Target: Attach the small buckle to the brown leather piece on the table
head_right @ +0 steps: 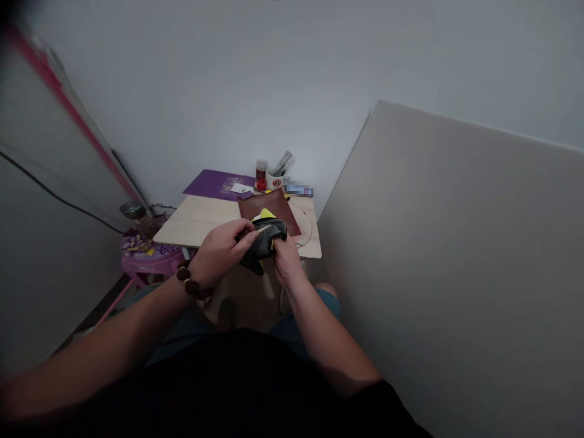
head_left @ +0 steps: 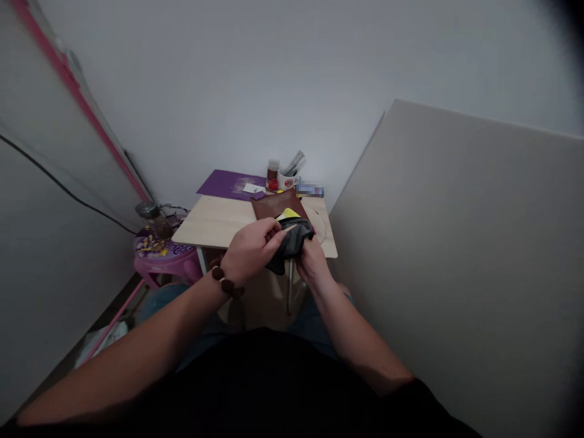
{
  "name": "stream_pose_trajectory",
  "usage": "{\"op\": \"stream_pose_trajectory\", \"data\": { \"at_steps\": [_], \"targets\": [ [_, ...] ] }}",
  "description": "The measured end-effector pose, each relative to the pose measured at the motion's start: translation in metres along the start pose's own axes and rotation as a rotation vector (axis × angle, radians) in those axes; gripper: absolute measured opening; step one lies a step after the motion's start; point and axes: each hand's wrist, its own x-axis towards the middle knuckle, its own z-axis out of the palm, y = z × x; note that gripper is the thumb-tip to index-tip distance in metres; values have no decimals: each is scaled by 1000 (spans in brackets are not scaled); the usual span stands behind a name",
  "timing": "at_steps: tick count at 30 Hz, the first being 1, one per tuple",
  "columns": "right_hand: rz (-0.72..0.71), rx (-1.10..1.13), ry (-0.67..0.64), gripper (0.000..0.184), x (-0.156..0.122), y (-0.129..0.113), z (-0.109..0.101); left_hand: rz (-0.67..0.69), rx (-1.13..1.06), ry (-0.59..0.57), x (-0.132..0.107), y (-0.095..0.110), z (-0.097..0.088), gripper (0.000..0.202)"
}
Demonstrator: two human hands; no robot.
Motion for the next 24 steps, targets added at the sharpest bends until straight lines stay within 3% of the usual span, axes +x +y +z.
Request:
{"op": "stream_pose_trajectory", "data": {
  "at_steps": [4,9,12,15,20,24],
  "targets": [
    [-57,-85,16,21,-4,-1,-5,48,-19,-17,5,-1,-1,26],
    [-37,-111,9,26,-9,-8,0,-106,-316,-159,8,6,-4,42],
    [-73,-123,-16,32,-12,-13,6,-253,-592,-123,9,15,-5,50],
    [-126,-156,-43,31,-14,-17,8,-336,-715,-48,9,21,-6,46],
    [-184,-295,7,30,-15,-26,6,-303,-634,-5,5,24,-8,42],
    [-252,-347,34,27,-18,-37,7,-121,-370,-16,1,21,-7,40]
  ]
}}
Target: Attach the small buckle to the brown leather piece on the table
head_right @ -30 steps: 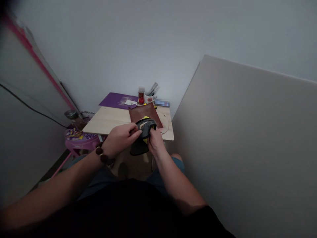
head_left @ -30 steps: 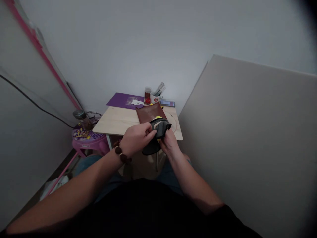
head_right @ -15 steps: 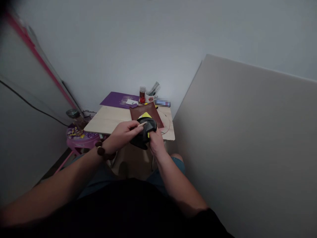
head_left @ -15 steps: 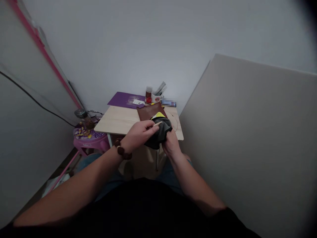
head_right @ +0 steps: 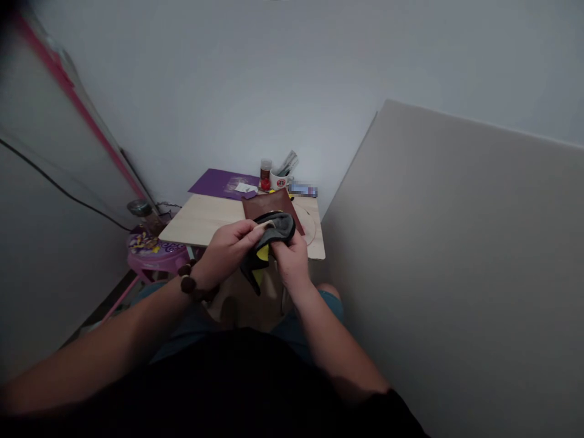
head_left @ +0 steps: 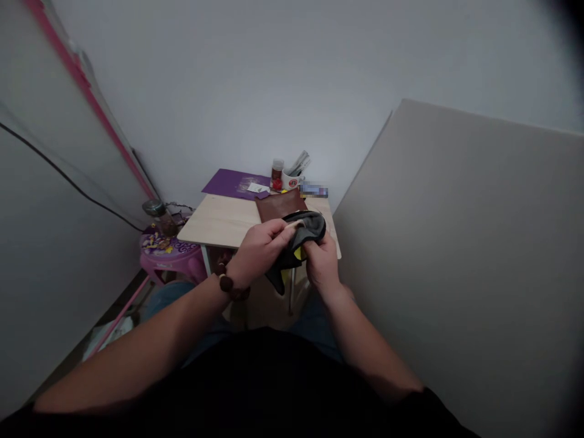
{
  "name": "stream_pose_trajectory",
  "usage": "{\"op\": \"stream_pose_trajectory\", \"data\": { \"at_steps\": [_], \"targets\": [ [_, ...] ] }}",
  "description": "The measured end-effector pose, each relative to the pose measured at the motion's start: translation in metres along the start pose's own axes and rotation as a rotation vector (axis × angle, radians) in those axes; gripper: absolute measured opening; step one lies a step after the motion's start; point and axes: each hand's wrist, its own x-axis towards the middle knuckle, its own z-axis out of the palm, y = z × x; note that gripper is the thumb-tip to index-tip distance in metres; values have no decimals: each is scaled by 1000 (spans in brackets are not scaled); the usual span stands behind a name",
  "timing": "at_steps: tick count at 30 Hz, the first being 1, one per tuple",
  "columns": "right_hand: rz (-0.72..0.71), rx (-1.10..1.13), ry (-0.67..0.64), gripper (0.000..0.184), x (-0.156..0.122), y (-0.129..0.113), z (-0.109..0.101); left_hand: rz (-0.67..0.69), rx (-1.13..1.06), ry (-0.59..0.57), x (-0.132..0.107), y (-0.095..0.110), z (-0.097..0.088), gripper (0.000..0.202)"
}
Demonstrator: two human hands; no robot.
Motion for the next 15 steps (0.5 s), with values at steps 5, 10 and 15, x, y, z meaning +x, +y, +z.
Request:
{"op": "stream_pose_trajectory", "data": {
  "at_steps": [5,10,15],
  "targets": [
    [2,-19,39,20,-2,-11,2,211,155,-54,-6,-7,3,33],
    [2,-87,21,19,-2,-12,3,149,39,-7,-11,-7,6,32],
    [13,-103,-77,21,0,-6,-3,-24,-166,17,-10,-5,6,38]
  ]
}}
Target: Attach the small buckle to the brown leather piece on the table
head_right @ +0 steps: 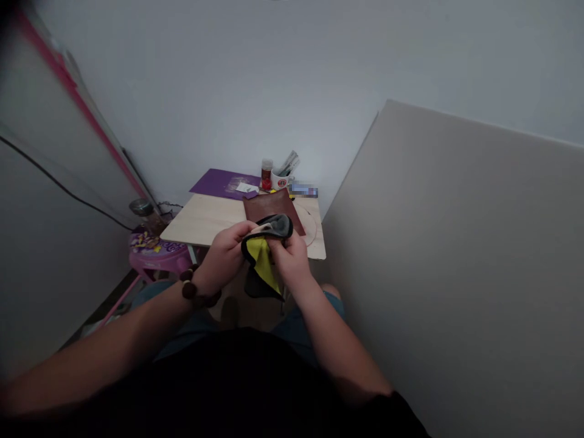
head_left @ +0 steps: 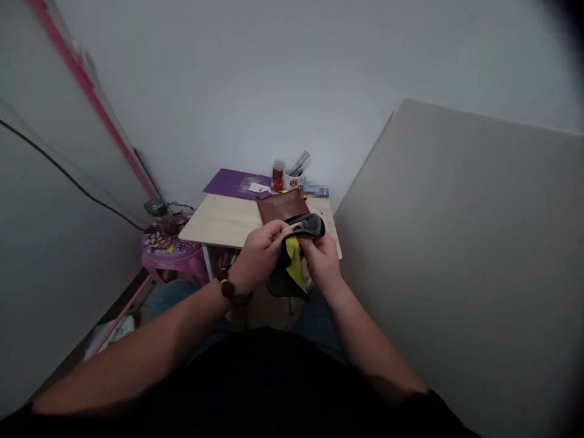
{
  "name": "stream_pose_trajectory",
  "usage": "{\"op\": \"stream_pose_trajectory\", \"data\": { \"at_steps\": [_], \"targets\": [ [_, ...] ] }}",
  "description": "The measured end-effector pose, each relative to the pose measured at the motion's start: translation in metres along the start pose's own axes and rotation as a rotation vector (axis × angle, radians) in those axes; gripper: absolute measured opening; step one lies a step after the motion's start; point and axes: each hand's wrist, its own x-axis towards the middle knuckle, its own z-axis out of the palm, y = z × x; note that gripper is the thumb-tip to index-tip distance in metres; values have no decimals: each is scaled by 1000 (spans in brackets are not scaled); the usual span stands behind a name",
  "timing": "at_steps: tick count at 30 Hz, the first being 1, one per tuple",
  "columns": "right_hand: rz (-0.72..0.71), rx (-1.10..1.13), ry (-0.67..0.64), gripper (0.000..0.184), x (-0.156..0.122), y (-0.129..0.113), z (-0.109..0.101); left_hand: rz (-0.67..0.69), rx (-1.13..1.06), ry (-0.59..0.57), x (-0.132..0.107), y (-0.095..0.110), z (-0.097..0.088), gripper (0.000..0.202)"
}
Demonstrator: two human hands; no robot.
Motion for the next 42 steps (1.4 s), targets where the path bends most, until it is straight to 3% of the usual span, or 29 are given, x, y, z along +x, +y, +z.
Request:
{"op": "stream_pose_trajectory", "data": {
  "at_steps": [3,7,10,13,18,22,27,32,35,42],
  "targets": [
    [28,12,-49,24,2,1,-5,-31,13,1,1,2,-1,42],
    [-5,29,26,18,4,-4,-3,181,325,-49,-1,2,-2,28],
    [-14,30,109,13,3,-9,4,258,418,-82,-3,0,-2,22],
    [54,76,118,15,1,-7,6,211,298,-94,-3,-1,-2,24],
    [174,272,10,30,-1,3,2,-39,-58,-60,2,3,-4,36],
    [188,376,-38,39,0,-9,6,-156,-255,-106,6,9,-8,40],
    [229,450,-59,39,4,-29,9,-158,-228,-180,9,9,-14,38],
    [329,525,-68,30,9,-28,10,-44,-73,-330,12,4,-20,36],
    [352,541,-73,27,11,-24,11,-8,-8,-327,12,1,-21,36],
    [396,583,-220,32,11,-16,1,-160,-285,-284,11,3,-15,38]
  ]
}}
